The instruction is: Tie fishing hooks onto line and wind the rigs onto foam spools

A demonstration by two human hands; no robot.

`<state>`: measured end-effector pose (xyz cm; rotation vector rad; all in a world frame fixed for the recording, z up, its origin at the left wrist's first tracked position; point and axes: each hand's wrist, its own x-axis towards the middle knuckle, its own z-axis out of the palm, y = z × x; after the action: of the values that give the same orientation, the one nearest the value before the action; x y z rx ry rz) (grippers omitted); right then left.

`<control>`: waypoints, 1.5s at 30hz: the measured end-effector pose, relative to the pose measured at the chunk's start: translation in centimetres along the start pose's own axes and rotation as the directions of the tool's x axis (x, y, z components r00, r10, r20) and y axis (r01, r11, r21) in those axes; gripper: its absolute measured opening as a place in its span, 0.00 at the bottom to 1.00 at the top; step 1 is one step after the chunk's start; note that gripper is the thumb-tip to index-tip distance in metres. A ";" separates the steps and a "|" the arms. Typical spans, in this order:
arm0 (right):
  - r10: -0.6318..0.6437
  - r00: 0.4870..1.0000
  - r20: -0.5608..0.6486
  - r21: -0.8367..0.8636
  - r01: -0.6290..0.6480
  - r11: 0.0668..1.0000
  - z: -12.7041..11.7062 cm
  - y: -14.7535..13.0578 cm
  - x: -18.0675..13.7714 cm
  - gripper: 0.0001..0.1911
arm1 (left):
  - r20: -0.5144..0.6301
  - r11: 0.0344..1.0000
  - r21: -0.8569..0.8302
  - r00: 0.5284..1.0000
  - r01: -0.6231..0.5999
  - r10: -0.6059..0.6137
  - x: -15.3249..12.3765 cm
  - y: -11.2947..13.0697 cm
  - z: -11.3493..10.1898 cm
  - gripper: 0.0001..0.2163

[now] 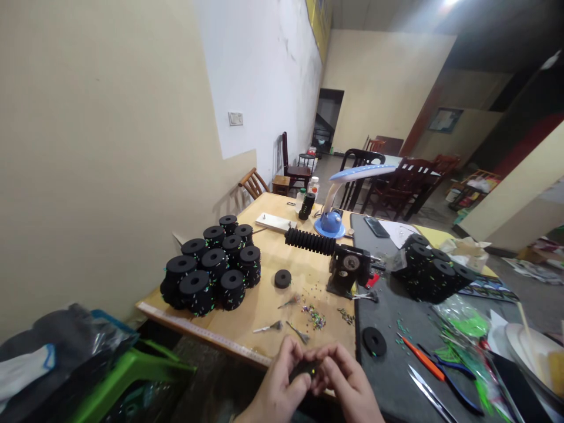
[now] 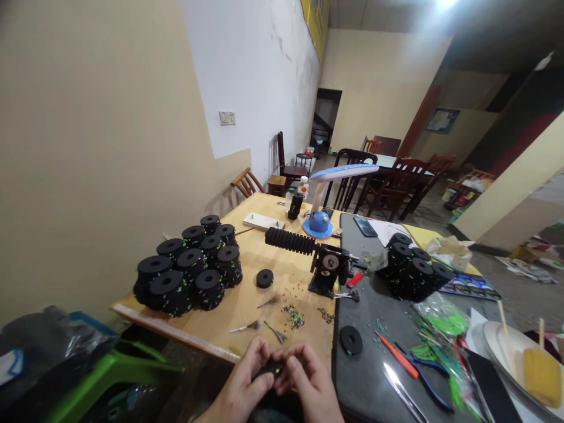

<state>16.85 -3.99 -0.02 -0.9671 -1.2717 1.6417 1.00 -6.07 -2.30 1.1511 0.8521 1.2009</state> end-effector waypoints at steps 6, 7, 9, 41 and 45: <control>0.039 0.998 0.051 0.010 -0.040 0.999 0.0 -0.9 0.2 0.19 | -0.004 0.999 -0.024 1.000 -0.023 0.023 0.2 -0.4 -0.2 0.09; 0.040 0.997 0.059 0.018 -0.041 0.999 0.0 -0.9 0.3 0.19 | -0.001 0.999 -0.025 1.000 -0.020 0.020 0.2 -0.5 -0.2 0.09; 0.046 0.996 0.078 0.030 -0.049 0.998 0.1 -1.0 0.5 0.19 | 0.007 1.000 -0.014 1.000 -0.008 0.008 0.2 -0.5 -0.3 0.09; -0.460 0.880 0.116 -0.582 0.436 0.686 0.7 2.9 -0.9 0.08 | -0.083 0.979 -0.172 0.989 0.106 -0.122 0.2 -0.7 0.5 0.13; -0.488 0.871 0.059 -0.576 0.429 0.696 1.3 3.0 -1.2 0.10 | -0.094 0.983 -0.155 0.989 0.097 -0.112 0.2 0.2 0.8 0.14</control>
<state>15.68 -6.01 -2.59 -0.9472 -1.8193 0.8075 1.78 -6.01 -1.89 0.9190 0.8729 1.2233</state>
